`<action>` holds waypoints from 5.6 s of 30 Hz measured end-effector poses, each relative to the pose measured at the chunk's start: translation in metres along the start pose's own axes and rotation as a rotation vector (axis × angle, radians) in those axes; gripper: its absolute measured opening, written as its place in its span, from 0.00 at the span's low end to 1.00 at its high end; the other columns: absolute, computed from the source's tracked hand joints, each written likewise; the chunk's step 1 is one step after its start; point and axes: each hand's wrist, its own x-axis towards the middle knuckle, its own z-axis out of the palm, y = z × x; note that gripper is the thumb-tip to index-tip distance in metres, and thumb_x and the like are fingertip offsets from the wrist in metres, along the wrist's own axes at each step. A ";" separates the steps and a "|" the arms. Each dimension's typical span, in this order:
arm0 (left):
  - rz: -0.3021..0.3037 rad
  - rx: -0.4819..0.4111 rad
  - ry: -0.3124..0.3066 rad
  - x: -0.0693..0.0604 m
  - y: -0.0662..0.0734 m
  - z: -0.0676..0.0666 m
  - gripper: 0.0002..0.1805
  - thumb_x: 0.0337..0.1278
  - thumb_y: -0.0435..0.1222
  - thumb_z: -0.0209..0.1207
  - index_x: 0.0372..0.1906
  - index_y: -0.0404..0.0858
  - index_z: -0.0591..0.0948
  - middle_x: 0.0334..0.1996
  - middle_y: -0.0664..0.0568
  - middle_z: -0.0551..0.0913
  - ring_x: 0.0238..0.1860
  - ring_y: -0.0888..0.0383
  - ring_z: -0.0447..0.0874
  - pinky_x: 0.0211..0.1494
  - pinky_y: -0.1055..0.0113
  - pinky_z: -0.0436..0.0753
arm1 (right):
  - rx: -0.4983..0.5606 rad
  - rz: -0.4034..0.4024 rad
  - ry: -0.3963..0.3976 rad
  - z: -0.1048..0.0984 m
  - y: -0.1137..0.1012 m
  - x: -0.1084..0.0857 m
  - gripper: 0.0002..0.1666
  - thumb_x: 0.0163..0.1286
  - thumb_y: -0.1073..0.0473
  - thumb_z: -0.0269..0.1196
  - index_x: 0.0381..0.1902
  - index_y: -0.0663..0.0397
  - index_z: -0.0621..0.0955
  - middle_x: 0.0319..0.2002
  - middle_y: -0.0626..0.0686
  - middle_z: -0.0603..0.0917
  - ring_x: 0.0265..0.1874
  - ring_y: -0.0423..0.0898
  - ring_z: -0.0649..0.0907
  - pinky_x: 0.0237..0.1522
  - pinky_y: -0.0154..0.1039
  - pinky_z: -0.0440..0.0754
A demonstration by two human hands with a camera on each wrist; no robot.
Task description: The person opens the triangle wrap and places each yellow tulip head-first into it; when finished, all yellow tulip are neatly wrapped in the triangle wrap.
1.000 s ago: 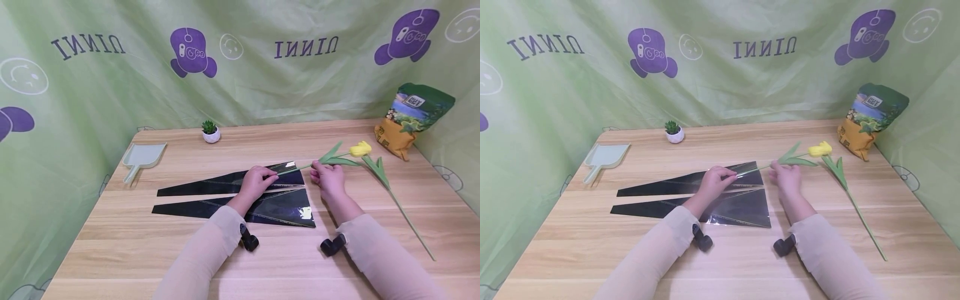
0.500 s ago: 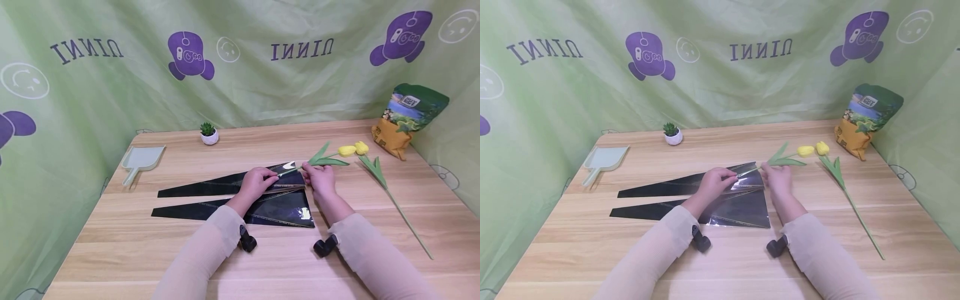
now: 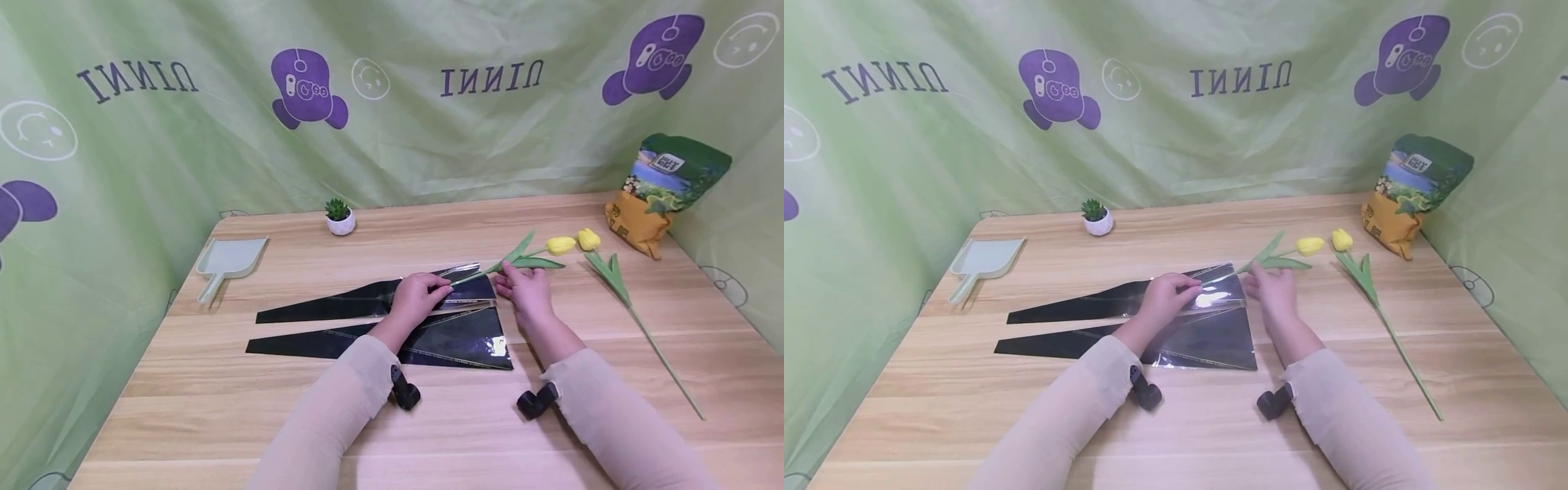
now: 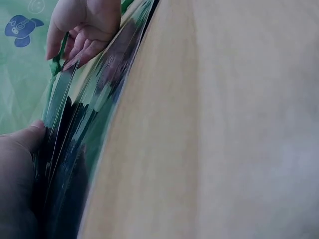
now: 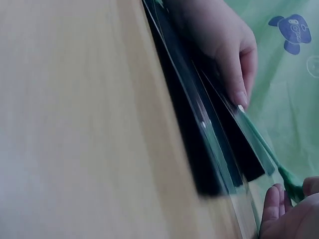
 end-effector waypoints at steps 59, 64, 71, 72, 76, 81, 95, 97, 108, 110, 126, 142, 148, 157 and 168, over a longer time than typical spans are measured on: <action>0.036 -0.025 0.068 -0.001 0.001 0.004 0.11 0.62 0.44 0.63 0.45 0.48 0.89 0.46 0.55 0.89 0.53 0.57 0.85 0.61 0.64 0.79 | 0.091 0.137 -0.066 -0.005 -0.007 -0.005 0.08 0.71 0.59 0.61 0.39 0.49 0.70 0.24 0.41 0.81 0.23 0.34 0.78 0.27 0.24 0.77; 0.033 -0.027 0.066 -0.001 0.001 0.004 0.11 0.62 0.44 0.63 0.45 0.48 0.89 0.46 0.56 0.89 0.54 0.57 0.84 0.61 0.64 0.79 | 0.103 0.149 -0.186 -0.013 -0.011 -0.004 0.06 0.75 0.59 0.56 0.43 0.47 0.68 0.24 0.41 0.82 0.23 0.35 0.79 0.28 0.25 0.78; 0.037 -0.024 0.065 -0.002 0.001 0.003 0.11 0.62 0.44 0.63 0.45 0.47 0.89 0.46 0.55 0.89 0.53 0.57 0.85 0.61 0.63 0.79 | -0.033 0.108 -0.305 -0.033 -0.016 0.003 0.08 0.74 0.58 0.57 0.46 0.47 0.68 0.28 0.40 0.85 0.27 0.34 0.83 0.32 0.26 0.83; 0.037 -0.025 0.065 -0.002 0.001 0.003 0.11 0.62 0.44 0.63 0.45 0.47 0.89 0.46 0.55 0.89 0.53 0.57 0.85 0.61 0.63 0.79 | -0.061 0.099 -0.317 -0.036 -0.017 0.004 0.09 0.74 0.58 0.57 0.46 0.47 0.68 0.29 0.39 0.85 0.28 0.34 0.83 0.33 0.26 0.83; 0.039 -0.021 0.066 -0.003 0.001 0.003 0.11 0.62 0.44 0.63 0.45 0.47 0.89 0.46 0.55 0.89 0.53 0.57 0.85 0.61 0.63 0.79 | -0.142 0.062 -0.363 -0.047 -0.018 0.012 0.10 0.72 0.60 0.59 0.46 0.47 0.70 0.31 0.37 0.86 0.30 0.34 0.84 0.34 0.26 0.84; 0.053 -0.011 0.073 -0.002 0.000 0.003 0.11 0.61 0.44 0.64 0.44 0.47 0.89 0.46 0.55 0.89 0.52 0.57 0.85 0.60 0.64 0.79 | -0.206 -0.004 -0.417 -0.059 -0.021 0.020 0.12 0.70 0.64 0.61 0.47 0.49 0.72 0.35 0.39 0.83 0.34 0.34 0.85 0.39 0.28 0.85; 0.097 0.028 0.077 -0.003 0.003 0.001 0.10 0.61 0.44 0.64 0.43 0.47 0.89 0.45 0.55 0.89 0.52 0.57 0.85 0.60 0.64 0.79 | -0.467 -0.038 -0.590 -0.090 -0.038 0.040 0.35 0.73 0.62 0.58 0.70 0.63 0.55 0.36 0.35 0.87 0.39 0.32 0.87 0.44 0.29 0.85; 0.104 0.035 0.075 -0.003 0.003 0.001 0.10 0.61 0.44 0.64 0.44 0.47 0.89 0.45 0.55 0.89 0.52 0.57 0.85 0.60 0.65 0.79 | -0.525 -0.045 -0.577 -0.091 -0.039 0.042 0.31 0.73 0.60 0.58 0.66 0.63 0.59 0.35 0.33 0.87 0.38 0.32 0.86 0.44 0.29 0.85; 0.109 0.054 0.074 -0.003 0.002 0.002 0.10 0.62 0.44 0.63 0.44 0.48 0.89 0.46 0.56 0.89 0.53 0.58 0.84 0.60 0.65 0.79 | -0.683 -0.068 -0.550 -0.082 -0.036 0.044 0.39 0.72 0.59 0.60 0.71 0.73 0.57 0.40 0.39 0.83 0.37 0.29 0.85 0.45 0.28 0.85; 0.112 0.054 0.074 -0.003 0.002 0.003 0.10 0.62 0.44 0.63 0.44 0.48 0.89 0.46 0.56 0.89 0.53 0.58 0.84 0.60 0.65 0.79 | -0.699 -0.070 -0.565 -0.079 -0.034 0.044 0.39 0.72 0.60 0.60 0.71 0.72 0.57 0.43 0.44 0.84 0.37 0.30 0.85 0.45 0.29 0.85; 0.070 -0.004 0.098 -0.001 0.002 0.003 0.10 0.61 0.43 0.64 0.44 0.46 0.89 0.45 0.56 0.89 0.52 0.57 0.85 0.61 0.64 0.79 | -0.781 -0.103 -0.604 -0.047 -0.024 0.040 0.32 0.69 0.60 0.63 0.64 0.74 0.67 0.38 0.45 0.82 0.34 0.32 0.83 0.40 0.29 0.85; 0.084 -0.018 0.088 -0.002 0.005 -0.001 0.11 0.62 0.43 0.63 0.44 0.46 0.89 0.45 0.55 0.89 0.52 0.57 0.85 0.61 0.65 0.80 | -0.932 -0.176 -0.618 -0.027 -0.024 0.033 0.29 0.64 0.58 0.68 0.57 0.71 0.76 0.36 0.49 0.81 0.31 0.36 0.78 0.35 0.30 0.82; 0.071 -0.044 0.083 -0.002 0.006 -0.002 0.10 0.61 0.43 0.64 0.44 0.46 0.89 0.45 0.55 0.89 0.52 0.57 0.85 0.60 0.65 0.80 | -0.927 -0.162 -0.636 -0.025 -0.026 0.032 0.29 0.65 0.60 0.67 0.59 0.72 0.75 0.36 0.48 0.83 0.30 0.35 0.79 0.35 0.31 0.82; 0.079 -0.042 0.093 -0.002 0.006 -0.002 0.10 0.61 0.42 0.65 0.43 0.45 0.89 0.44 0.54 0.89 0.51 0.57 0.86 0.59 0.65 0.80 | -0.947 -0.191 -0.648 -0.016 -0.017 0.039 0.29 0.62 0.58 0.69 0.58 0.67 0.78 0.38 0.50 0.84 0.33 0.39 0.79 0.35 0.31 0.80; 0.070 -0.024 0.087 -0.001 0.005 -0.001 0.10 0.61 0.43 0.64 0.43 0.46 0.89 0.44 0.55 0.89 0.51 0.58 0.85 0.59 0.65 0.80 | -0.979 -0.261 -0.640 -0.004 -0.009 0.035 0.27 0.61 0.55 0.70 0.55 0.64 0.81 0.38 0.53 0.86 0.36 0.39 0.80 0.44 0.31 0.76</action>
